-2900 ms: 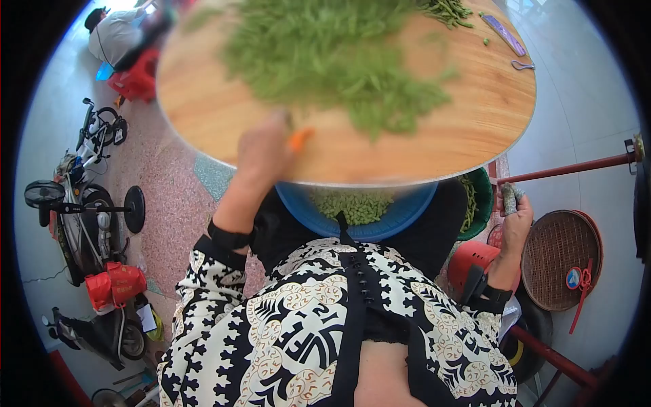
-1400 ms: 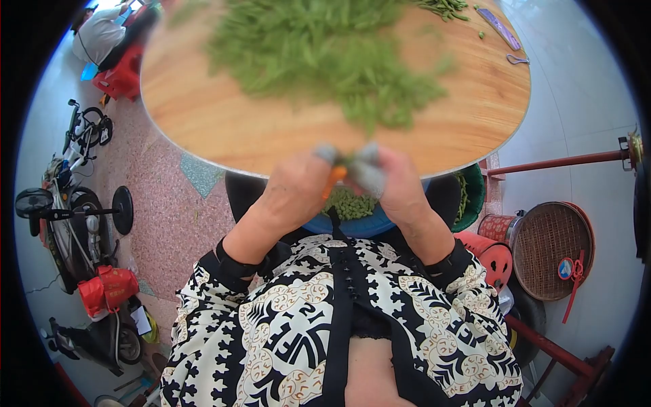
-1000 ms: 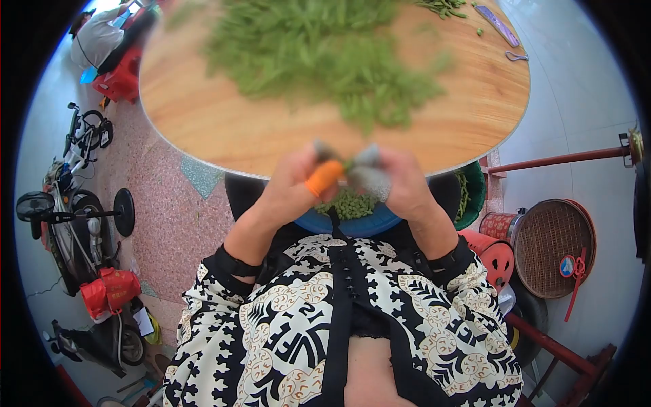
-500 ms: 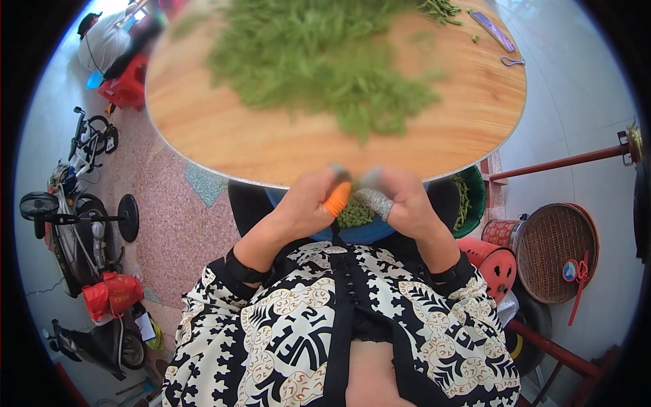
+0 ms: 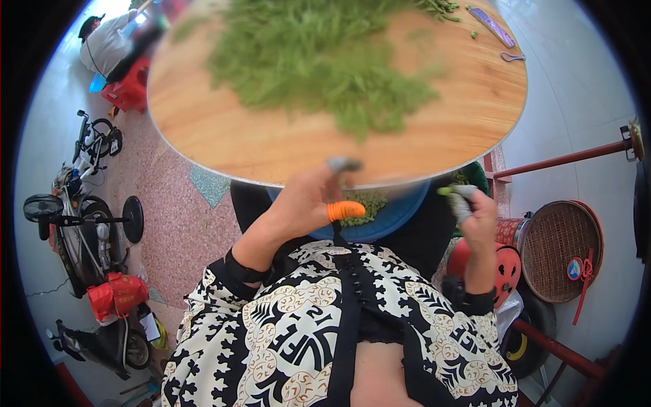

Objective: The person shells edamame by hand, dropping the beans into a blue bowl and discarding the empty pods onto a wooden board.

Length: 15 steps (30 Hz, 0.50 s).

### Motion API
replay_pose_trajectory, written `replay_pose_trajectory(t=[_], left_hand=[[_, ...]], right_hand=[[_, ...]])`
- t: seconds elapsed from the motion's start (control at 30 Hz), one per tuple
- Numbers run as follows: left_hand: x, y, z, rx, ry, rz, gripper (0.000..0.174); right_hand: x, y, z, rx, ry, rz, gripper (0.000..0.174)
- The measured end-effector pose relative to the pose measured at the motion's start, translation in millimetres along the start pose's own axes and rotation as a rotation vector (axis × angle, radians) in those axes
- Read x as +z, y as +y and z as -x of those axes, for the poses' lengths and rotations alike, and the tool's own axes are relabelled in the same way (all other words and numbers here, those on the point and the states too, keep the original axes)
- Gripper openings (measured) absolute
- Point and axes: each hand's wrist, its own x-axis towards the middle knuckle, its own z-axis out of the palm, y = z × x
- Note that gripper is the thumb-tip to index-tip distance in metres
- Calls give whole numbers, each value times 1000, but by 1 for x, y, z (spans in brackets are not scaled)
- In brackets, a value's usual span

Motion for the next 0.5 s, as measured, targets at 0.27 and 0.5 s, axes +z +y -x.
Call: replay_pose_trajectory(t=[0.27, 0.5], left_hand=[[-20, -15, -9, 181, -80, 1127, 21], [-29, -21, -14, 379, -273, 1485, 23]], right_hand=[[-84, 70, 22, 179, 190, 526, 20], [-45, 29, -14, -9, 199, 199, 16]])
